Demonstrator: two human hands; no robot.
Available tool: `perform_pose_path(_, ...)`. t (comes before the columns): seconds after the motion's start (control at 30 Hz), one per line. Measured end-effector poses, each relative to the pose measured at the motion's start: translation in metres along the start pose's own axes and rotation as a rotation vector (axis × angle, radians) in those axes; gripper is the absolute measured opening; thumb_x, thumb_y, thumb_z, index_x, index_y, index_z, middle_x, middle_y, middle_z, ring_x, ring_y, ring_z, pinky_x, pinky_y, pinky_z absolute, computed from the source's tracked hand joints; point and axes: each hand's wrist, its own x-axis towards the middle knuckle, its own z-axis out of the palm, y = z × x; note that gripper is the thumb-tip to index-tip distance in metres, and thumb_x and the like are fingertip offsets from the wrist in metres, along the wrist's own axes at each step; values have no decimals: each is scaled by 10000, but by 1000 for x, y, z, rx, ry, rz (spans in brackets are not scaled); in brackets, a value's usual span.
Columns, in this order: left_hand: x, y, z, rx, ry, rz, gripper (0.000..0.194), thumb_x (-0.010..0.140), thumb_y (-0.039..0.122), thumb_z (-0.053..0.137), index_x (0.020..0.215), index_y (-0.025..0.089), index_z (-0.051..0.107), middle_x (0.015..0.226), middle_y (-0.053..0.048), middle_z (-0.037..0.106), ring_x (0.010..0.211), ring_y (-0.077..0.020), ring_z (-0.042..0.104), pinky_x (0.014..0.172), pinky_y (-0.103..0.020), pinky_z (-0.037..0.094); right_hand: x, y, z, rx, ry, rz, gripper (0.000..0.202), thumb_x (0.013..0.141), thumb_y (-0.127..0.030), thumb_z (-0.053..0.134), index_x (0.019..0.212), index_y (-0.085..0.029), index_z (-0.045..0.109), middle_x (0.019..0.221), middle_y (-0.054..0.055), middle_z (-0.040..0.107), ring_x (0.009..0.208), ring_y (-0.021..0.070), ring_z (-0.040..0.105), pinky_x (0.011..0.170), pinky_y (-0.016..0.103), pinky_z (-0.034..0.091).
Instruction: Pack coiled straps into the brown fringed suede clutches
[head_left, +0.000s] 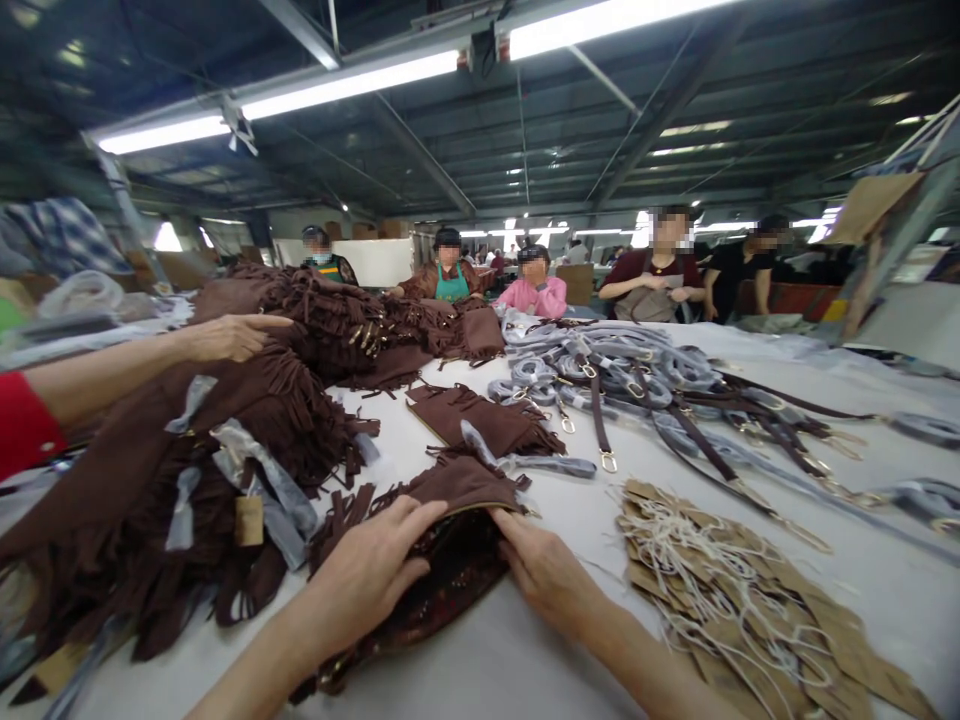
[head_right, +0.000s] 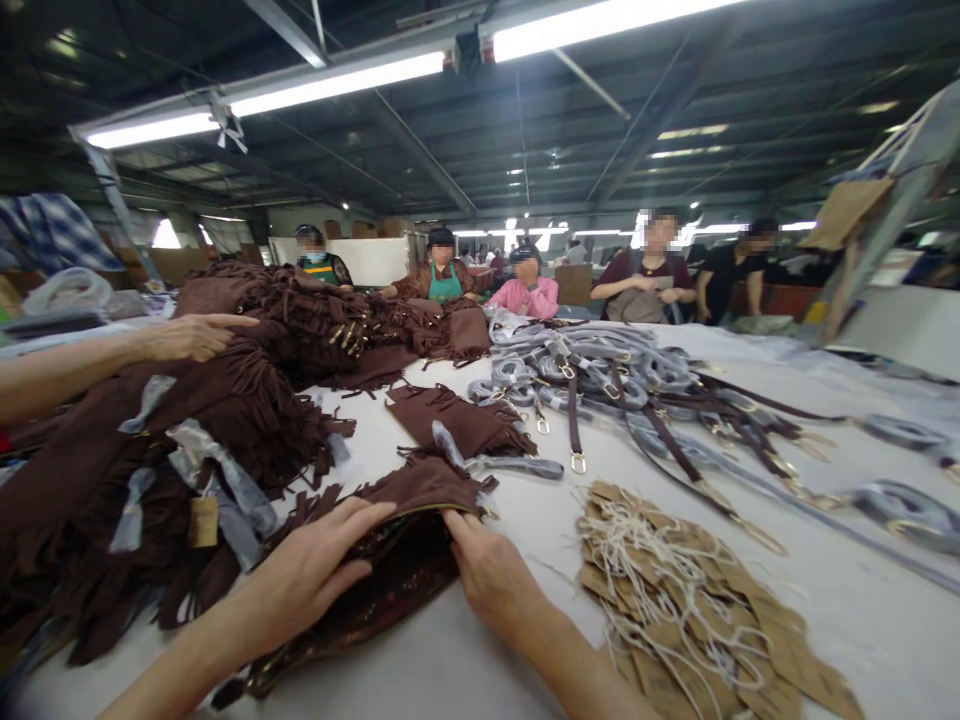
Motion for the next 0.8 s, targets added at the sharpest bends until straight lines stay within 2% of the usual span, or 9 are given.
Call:
perform_pose_path(0.1,-2,18,6,270,-55,104,884,747,53,625,1478,356,229,1564,-103,250,1286,-313,443,1035,-471,413,1,2,2,-19,-30,14,606,816,-37,352,1406,-165,394,1197,154,629,1028,262,630,859,412,541)
perform_pose_path(0.17,2,26,7,379,-115,156,723,791,25,553,1409,361,384,1590,-88,192,1221,-306,502,962,-468,479,3,4,1,-18,-28,24,644,777,-18,362,1402,-169,401,1168,146,640,1001,257,634,851,398,537)
perform_pose_path(0.23,10,27,5,427,-166,103,466,840,21,455,1211,263,599,1559,-96,280,1109,-268,575,883,-409,530,4,5,-1,-21,-42,26,621,781,-19,363,1382,-160,425,1117,143,653,968,255,637,836,388,531)
perform_pose_path(0.3,18,23,4,401,-173,-47,384,847,6,383,1049,168,668,1412,-148,476,1020,-240,622,853,-366,538,5,3,-5,-34,-85,23,530,819,-38,364,1318,-159,493,1036,129,676,920,247,643,813,367,526)
perform_pose_path(0.4,26,10,11,227,-147,-180,438,842,-11,332,1094,153,651,1107,-125,645,994,-207,650,894,-329,515,2,-7,-11,-56,-141,3,417,866,-68,398,1211,-202,589,1037,85,698,960,210,642,848,303,502)
perform_pose_path(0.5,29,1,29,158,-127,-217,429,869,49,382,1219,168,599,1136,-114,646,1035,-213,649,921,-339,512,-6,-18,-23,-73,-199,-34,372,869,-89,464,1165,-238,633,1094,40,706,1005,175,635,875,247,473)
perform_pose_path(0.63,29,-3,50,404,-20,-163,522,818,-19,369,1241,157,619,1376,-196,515,1141,-297,606,919,-426,520,-27,-17,-68,-38,-226,44,225,902,-175,509,1008,-219,703,944,15,740,871,153,657,804,219,456)
perform_pose_path(0.73,29,-9,65,531,190,131,583,777,-59,338,1157,207,690,1521,-96,372,1356,-321,400,1042,-482,435,-55,5,-125,-166,-92,336,201,914,-231,498,885,-230,697,820,-21,714,766,133,632,723,213,431)
perform_pose_path(0.8,32,-18,82,538,296,311,637,780,-56,316,1231,246,648,1536,-14,352,1399,-289,331,1097,-486,386,-79,31,-165,-293,-17,527,215,920,-255,468,860,-231,673,800,-25,696,757,139,620,704,222,421)
